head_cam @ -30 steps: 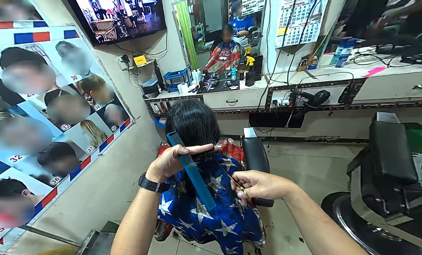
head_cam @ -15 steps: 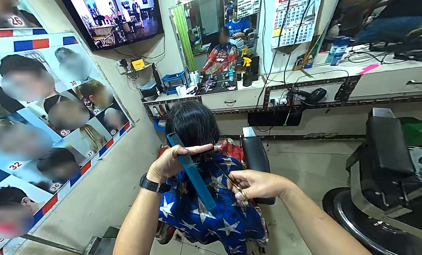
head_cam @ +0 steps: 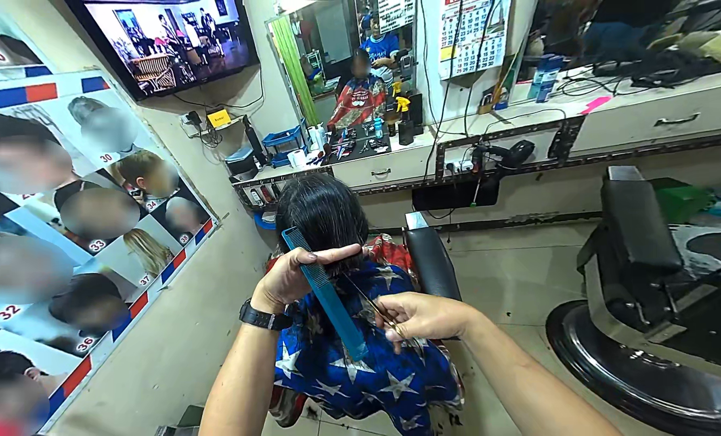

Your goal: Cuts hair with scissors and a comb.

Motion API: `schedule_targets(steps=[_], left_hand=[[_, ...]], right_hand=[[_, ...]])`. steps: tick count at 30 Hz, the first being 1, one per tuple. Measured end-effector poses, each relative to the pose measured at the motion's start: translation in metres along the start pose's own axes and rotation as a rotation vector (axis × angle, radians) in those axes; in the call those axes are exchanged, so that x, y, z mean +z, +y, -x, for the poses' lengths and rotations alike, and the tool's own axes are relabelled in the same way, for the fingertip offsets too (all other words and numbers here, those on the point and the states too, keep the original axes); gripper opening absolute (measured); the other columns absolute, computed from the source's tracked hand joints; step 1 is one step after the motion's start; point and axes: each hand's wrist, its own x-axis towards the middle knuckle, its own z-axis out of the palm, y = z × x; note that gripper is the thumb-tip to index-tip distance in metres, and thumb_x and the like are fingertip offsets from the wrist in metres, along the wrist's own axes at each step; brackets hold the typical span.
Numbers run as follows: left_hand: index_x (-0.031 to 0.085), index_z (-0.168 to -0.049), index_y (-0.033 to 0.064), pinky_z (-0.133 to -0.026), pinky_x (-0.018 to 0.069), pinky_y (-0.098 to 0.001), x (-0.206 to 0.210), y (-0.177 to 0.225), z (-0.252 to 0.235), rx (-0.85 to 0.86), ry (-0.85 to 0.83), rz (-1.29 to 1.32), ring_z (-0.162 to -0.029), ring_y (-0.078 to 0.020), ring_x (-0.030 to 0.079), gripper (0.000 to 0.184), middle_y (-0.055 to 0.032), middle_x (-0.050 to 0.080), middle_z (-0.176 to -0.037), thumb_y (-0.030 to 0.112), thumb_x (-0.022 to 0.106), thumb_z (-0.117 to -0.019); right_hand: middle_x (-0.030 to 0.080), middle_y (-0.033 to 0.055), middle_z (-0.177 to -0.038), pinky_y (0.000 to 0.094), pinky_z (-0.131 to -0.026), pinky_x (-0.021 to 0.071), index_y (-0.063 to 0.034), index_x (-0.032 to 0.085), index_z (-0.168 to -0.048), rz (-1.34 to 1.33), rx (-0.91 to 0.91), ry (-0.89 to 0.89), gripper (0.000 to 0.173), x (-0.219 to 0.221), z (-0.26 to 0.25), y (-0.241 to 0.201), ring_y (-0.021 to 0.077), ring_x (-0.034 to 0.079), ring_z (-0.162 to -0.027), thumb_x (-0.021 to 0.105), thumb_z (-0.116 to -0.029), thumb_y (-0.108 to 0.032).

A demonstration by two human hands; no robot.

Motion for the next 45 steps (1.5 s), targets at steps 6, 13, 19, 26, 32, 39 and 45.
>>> schedule_targets(steps=[6,13,19,26,32,39,45], left_hand=[[0.06,-0.141,0.0,-0.115,0.0409,-0.0397,-0.01,-0.003,-0.002,0.015,-0.083,-0.001,-0.136,-0.0256,0.054,0.058,-0.0194,0.055,-0.148,0.039,0.055,-0.0988],[0.06,-0.141,0.0009,-0.113,0.0434,-0.0363,-0.008,0.001,0.0,0.014,-0.087,-0.007,-0.135,-0.0246,0.055,0.061,-0.019,0.056,-0.147,0.043,0.061,-0.0968],[0.062,-0.14,0.0015,-0.112,0.044,-0.0379,-0.009,0.001,-0.002,0.01,-0.082,-0.02,-0.134,-0.026,0.056,0.06,-0.0196,0.055,-0.148,0.043,0.06,-0.0963],[0.063,-0.139,0.001,-0.115,0.042,-0.0411,-0.007,0.0,-0.002,0.035,-0.074,-0.033,-0.137,-0.0287,0.054,0.059,-0.0209,0.055,-0.148,0.042,0.06,-0.0966],[0.066,-0.135,0.0021,-0.113,0.0445,-0.0415,-0.004,0.001,-0.001,0.046,-0.038,-0.032,-0.134,-0.0298,0.056,0.058,-0.0216,0.057,-0.145,0.043,0.063,-0.0944],[0.053,-0.146,-0.0026,-0.122,0.0333,-0.044,0.005,-0.002,0.013,0.027,-0.107,-0.076,-0.145,-0.0343,0.045,0.068,-0.0243,0.049,-0.152,0.045,0.06,-0.0983],[0.045,-0.15,-0.0066,-0.122,0.0356,-0.0473,0.043,-0.017,0.046,0.075,-0.141,-0.218,-0.141,-0.037,0.05,0.069,-0.025,0.055,-0.147,0.047,0.037,-0.1075]], right_hand=[[0.063,0.0014,-0.096,0.0273,-0.076,0.0584,-0.0057,0.056,-0.116,0.017,-0.057,-0.006,0.035,0.008,-0.006,-0.006,0.0086,0.066,-0.083,0.069,-0.0919,-0.027],[0.064,0.0032,-0.099,0.0303,-0.079,0.0602,-0.0043,0.055,-0.115,-0.024,-0.039,-0.013,0.03,0.012,-0.006,0.003,0.0108,0.068,-0.085,0.068,-0.0922,-0.02],[0.065,0.005,-0.098,0.0293,-0.077,0.0597,-0.0026,0.057,-0.113,0.034,-0.057,0.01,0.022,0.013,-0.011,-0.004,0.0109,0.068,-0.083,0.064,-0.0957,-0.013],[0.063,0.0031,-0.098,0.027,-0.078,0.058,-0.0035,0.055,-0.115,0.027,-0.07,-0.019,0.029,0.015,-0.014,-0.012,0.0083,0.066,-0.085,0.066,-0.0936,-0.019],[0.066,0.0066,-0.098,0.0304,-0.078,0.0595,-0.0011,0.056,-0.115,0.049,-0.038,0.0,0.023,0.017,-0.011,-0.007,0.0123,0.068,-0.084,0.064,-0.0953,-0.011],[0.068,0.0022,-0.1,0.0293,-0.074,0.0608,-0.0065,0.057,-0.114,-0.055,-0.225,0.104,0.028,0.038,0.009,-0.007,0.0111,0.069,-0.082,0.068,-0.0938,-0.023],[0.065,0.006,-0.127,0.0291,-0.076,0.06,-0.0058,0.061,-0.125,-0.215,-0.311,0.04,0.036,0.108,0.025,0.017,0.0101,0.069,-0.089,0.069,-0.0956,-0.024]])
